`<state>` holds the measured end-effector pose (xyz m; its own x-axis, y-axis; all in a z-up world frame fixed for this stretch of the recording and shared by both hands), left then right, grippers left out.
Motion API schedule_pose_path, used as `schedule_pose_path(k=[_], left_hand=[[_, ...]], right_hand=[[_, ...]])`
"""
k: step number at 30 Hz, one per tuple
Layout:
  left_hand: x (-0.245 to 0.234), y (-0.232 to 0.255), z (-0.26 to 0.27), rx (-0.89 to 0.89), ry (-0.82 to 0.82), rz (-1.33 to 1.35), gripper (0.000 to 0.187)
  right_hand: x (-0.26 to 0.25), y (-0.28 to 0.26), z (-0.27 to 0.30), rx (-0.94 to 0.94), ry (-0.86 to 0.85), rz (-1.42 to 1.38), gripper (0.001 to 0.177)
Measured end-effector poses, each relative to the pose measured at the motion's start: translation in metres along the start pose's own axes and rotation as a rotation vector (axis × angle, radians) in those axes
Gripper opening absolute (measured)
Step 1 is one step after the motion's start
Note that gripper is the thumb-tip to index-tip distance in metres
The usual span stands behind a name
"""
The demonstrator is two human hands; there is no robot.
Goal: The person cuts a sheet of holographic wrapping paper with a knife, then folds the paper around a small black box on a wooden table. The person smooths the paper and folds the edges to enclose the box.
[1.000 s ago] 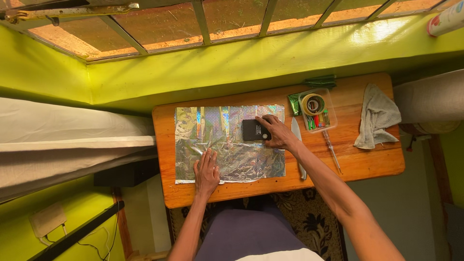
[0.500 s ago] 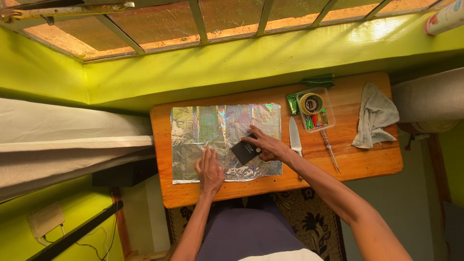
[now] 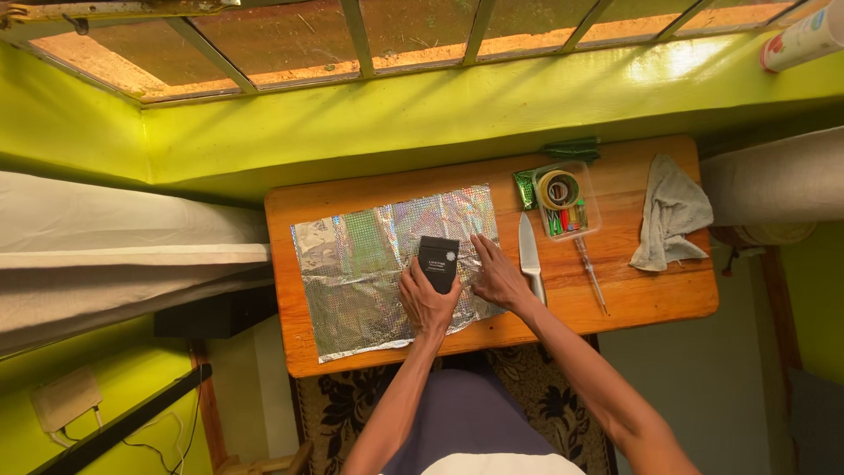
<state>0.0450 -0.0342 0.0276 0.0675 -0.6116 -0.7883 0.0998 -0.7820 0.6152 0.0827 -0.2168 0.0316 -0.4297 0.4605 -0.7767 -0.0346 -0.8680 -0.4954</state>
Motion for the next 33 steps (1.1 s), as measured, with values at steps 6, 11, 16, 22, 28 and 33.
schedule_pose_path(k=[6, 11, 16, 22, 28, 33], left_hand=[[0.002, 0.003, -0.001, -0.142, 0.041, -0.084, 0.097], [0.007, -0.003, 0.001, -0.144, 0.033, -0.121, 0.098], [0.014, -0.003, 0.002, -0.083, 0.089, -0.112, 0.098], [0.018, -0.009, -0.001, -0.082, 0.071, -0.138, 0.101], [0.025, -0.014, -0.001, -0.14, -0.016, -0.14, 0.103], [0.027, -0.017, 0.004, -0.174, -0.003, -0.123, 0.109]], right_hand=[[0.018, 0.002, 0.021, 0.126, 0.081, -0.026, 0.104], [0.033, 0.018, 0.034, 0.465, 0.339, -0.173, 0.087], [0.041, 0.017, 0.036, 0.765, 0.452, -0.298, 0.096], [0.036, 0.01, 0.027, 0.966, 0.392, -0.339, 0.088], [0.044, 0.031, 0.021, 0.993, 0.246, -0.433, 0.04], [0.049, 0.055, 0.022, 0.812, 0.232, -0.481, 0.028]])
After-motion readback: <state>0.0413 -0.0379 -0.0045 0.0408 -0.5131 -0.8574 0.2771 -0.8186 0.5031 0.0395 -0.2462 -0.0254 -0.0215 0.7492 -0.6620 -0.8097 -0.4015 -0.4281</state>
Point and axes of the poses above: each hand's wrist, its own z-axis away from the middle knuckle, its own x-axis out of the palm, y = z × x, the point moved 4 cm from there along -z, towards the middle knuckle, and after that the axes turned 8 degrees about x, right-handed, at the moved point
